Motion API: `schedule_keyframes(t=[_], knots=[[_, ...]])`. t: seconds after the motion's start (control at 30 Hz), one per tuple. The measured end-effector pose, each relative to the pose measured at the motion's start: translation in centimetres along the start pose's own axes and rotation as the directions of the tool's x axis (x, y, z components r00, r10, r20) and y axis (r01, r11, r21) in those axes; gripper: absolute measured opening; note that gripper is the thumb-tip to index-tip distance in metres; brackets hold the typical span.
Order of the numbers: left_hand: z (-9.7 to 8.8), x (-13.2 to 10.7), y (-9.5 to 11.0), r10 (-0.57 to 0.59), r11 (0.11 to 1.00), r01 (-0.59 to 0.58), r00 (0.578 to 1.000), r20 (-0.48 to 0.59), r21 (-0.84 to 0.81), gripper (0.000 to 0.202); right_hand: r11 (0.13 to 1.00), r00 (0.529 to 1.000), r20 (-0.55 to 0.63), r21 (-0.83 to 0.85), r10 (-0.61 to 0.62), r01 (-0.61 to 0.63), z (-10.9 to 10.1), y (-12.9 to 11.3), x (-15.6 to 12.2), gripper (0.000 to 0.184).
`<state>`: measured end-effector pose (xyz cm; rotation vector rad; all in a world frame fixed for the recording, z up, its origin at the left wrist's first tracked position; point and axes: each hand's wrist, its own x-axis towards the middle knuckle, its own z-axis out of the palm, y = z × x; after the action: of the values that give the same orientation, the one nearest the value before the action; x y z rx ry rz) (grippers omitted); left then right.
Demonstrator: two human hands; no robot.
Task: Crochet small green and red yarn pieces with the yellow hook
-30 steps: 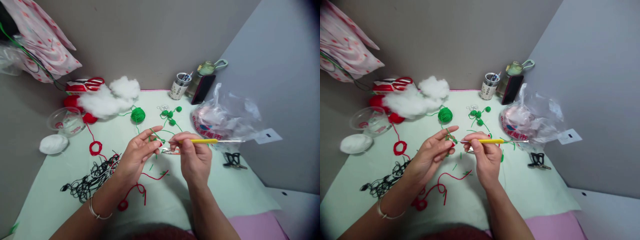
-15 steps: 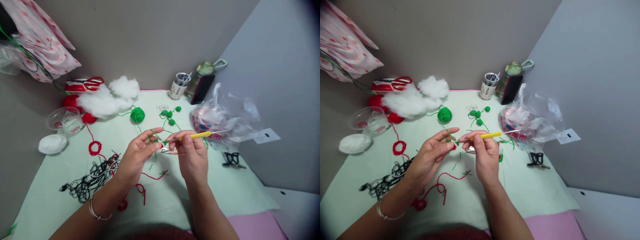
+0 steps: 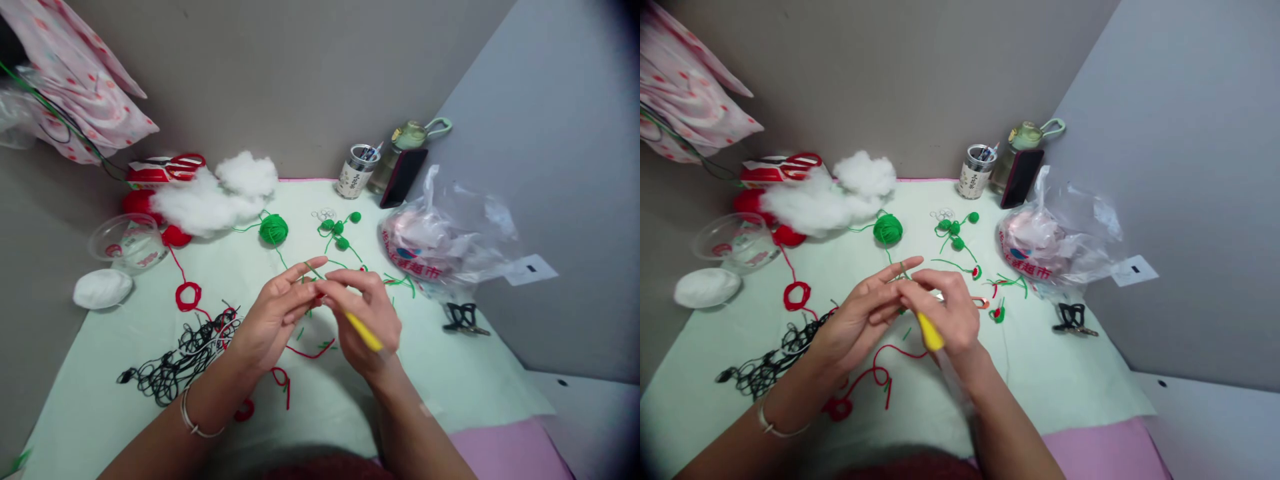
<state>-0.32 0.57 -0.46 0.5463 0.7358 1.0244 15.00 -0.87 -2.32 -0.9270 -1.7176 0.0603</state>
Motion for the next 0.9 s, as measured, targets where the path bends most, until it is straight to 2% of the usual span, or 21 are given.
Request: schedule_keyframes(t=[0.07, 0.13, 0.17, 0.23, 0.37, 0.47, 0.53, 0.6, 0.67, 0.73, 0.8, 0.9], knots=[[0.0, 0.0, 0.3, -0.003, 1.0, 0.003, 1.0, 0.001, -0.025, 0.039, 0.955, 0.98, -0.051, 0.241, 0.19, -0.173, -0.1, 0.1, 0.4, 0.025], [0.1, 0.0, 0.3, 0.044, 0.999, -0.044, 0.999, -0.014, 0.004, 0.036, 0.836, 0.933, -0.02, 0.453, 0.358, -0.311, -0.2, 0.2, 0.8, 0.023], [0.2, 0.0, 0.2, 0.065, 0.997, -0.064, 0.998, -0.011, 0.037, 0.034, 0.788, 0.916, 0.014, 0.505, 0.401, -0.353, -0.2, 0.2, 0.9, 0.022], [0.2, 0.0, -0.1, 0.107, 0.988, -0.106, 0.994, 0.0, 0.112, 0.033, 0.764, 0.906, 0.07, 0.513, 0.418, -0.392, -0.1, 0.1, 1.1, 0.019], [0.3, 0.0, -0.7, 0.182, 0.968, -0.175, 0.983, -0.028, 0.178, 0.035, 0.894, 0.949, 0.042, 0.325, 0.313, -0.309, 0.3, -0.3, 0.5, 0.022], [0.2, 0.0, -0.7, 0.108, 0.991, -0.104, 0.993, -0.045, 0.08, 0.041, 0.989, 0.992, 0.013, 0.072, 0.129, -0.13, 0.5, -0.4, -0.1, 0.03], [0.1, 0.1, -0.5, 0.011, 0.999, -0.012, 1.0, -0.012, -0.032, 0.038, 0.996, 0.996, -0.014, 0.032, 0.088, -0.087, 0.4, -0.3, -0.1, 0.034], [0.0, 0.2, -0.2, -0.034, 0.993, 0.035, 0.999, 0.014, -0.113, 0.031, 0.967, 0.979, -0.044, 0.168, 0.2, -0.19, 0.1, -0.2, 0.2, 0.028], [-0.1, 0.2, 0.0, -0.018, 0.991, 0.018, 1.0, 0.003, -0.129, 0.029, 0.868, 0.925, -0.052, 0.369, 0.377, -0.332, -0.2, -0.1, 0.6, 0.021], [0.0, 0.1, -0.1, 0.021, 0.996, -0.021, 1.0, -0.009, -0.087, 0.031, 0.756, 0.881, 0.012, 0.508, 0.472, -0.412, -0.3, 0.0, 1.0, 0.019], [0.1, 0.1, -0.3, 0.054, 0.999, -0.054, 0.998, -0.012, -0.003, 0.034, 0.734, 0.878, 0.071, 0.519, 0.474, -0.438, -0.2, -0.1, 1.1, 0.016], [0.3, 0.1, -0.4, 0.104, 0.989, -0.101, 0.994, -0.018, 0.11, 0.029, 0.763, 0.877, 0.086, 0.459, 0.472, -0.456, -0.1, -0.1, 1.1, 0.014]])
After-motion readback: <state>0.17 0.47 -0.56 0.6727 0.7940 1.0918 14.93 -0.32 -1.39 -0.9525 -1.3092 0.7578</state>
